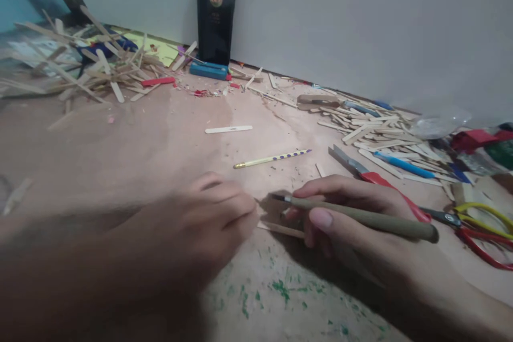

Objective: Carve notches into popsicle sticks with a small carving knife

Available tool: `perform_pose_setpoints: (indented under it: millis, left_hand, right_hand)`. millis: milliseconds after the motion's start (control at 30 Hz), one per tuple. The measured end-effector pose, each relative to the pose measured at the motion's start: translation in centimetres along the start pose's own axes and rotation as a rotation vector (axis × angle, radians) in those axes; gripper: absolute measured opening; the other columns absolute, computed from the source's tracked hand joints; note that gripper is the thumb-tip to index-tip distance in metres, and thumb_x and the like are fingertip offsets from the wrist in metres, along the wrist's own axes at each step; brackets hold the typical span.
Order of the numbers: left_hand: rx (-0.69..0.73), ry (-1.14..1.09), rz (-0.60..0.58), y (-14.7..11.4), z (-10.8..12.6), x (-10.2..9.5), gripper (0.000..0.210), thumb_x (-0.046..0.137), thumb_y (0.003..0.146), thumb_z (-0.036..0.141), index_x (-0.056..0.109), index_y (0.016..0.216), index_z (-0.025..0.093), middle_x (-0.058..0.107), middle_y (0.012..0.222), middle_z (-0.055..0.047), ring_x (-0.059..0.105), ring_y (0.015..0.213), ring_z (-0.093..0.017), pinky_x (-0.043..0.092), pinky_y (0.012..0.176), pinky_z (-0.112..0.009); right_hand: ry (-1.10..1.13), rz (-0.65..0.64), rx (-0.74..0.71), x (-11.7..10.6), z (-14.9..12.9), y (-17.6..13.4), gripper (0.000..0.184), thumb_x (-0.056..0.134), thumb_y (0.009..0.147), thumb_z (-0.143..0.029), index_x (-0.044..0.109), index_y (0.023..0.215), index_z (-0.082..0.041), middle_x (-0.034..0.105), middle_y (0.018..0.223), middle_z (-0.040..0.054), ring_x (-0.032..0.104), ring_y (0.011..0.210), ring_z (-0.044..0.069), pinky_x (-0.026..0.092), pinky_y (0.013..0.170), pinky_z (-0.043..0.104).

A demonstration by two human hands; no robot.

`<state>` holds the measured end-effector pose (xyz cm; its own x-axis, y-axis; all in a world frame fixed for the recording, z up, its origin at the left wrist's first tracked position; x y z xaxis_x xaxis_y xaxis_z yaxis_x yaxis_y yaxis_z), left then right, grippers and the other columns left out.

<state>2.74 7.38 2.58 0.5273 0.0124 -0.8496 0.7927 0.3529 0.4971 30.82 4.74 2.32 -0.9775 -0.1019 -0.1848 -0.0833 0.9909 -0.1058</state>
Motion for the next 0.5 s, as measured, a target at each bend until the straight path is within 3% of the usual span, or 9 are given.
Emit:
perform_pose_setpoints:
  millis: [100, 300, 500]
  left_hand:
    - [0.029, 0.063, -0.013, 0.2, -0.2, 0.0, 0.043, 0.04, 0.135, 0.01, 0.082, 0.126, 0.018, 0.093, 0.119, -0.003, 0.087, 0.108, -0.022, 0.065, 0.1, -0.039]
    - [-0.056, 0.064, -0.078, 0.6, -0.2, -0.2, 0.039, 0.052, 0.134, 0.014, 0.084, 0.113, 0.02, 0.087, 0.108, -0.003, 0.077, 0.095, -0.023, 0.059, 0.089, -0.041]
    - [-0.144, 0.081, -0.117, 0.9, -0.3, -0.8, 0.043, 0.052, 0.134, 0.022, 0.083, 0.104, 0.025, 0.086, 0.105, -0.002, 0.078, 0.094, -0.023, 0.058, 0.09, -0.041]
  right_hand:
    - [-0.068, 0.008, -0.031, 0.1, -0.7, 1.0, 0.047, 0.109, 0.095, -0.078, 0.099, 0.103, -0.032, 0.088, 0.074, 0.0051, 0.08, 0.056, 0.021, 0.066, 0.051, 0.029]
    - [-0.095, -0.003, -0.045, 0.4, -1.3, 1.8, 0.045, 0.107, 0.096, -0.076, 0.099, 0.087, -0.033, 0.09, 0.078, 0.0072, 0.081, 0.057, 0.023, 0.069, 0.05, 0.031]
    - [-0.2, -0.059, -0.048, -2.1, 1.1, 0.3, 0.046, 0.103, 0.103, -0.076, 0.103, 0.116, -0.032, 0.095, 0.101, 0.0108, 0.096, 0.094, 0.037, 0.081, 0.071, 0.043]
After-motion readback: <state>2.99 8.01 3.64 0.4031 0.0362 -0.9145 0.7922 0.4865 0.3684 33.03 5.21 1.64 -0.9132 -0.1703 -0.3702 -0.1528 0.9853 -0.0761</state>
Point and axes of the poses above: each hand's wrist, its own y-axis towards the middle knuckle, its own x-axis out of the palm, z = x × y, the point moved 3 cm from there along y, towards the middle knuckle
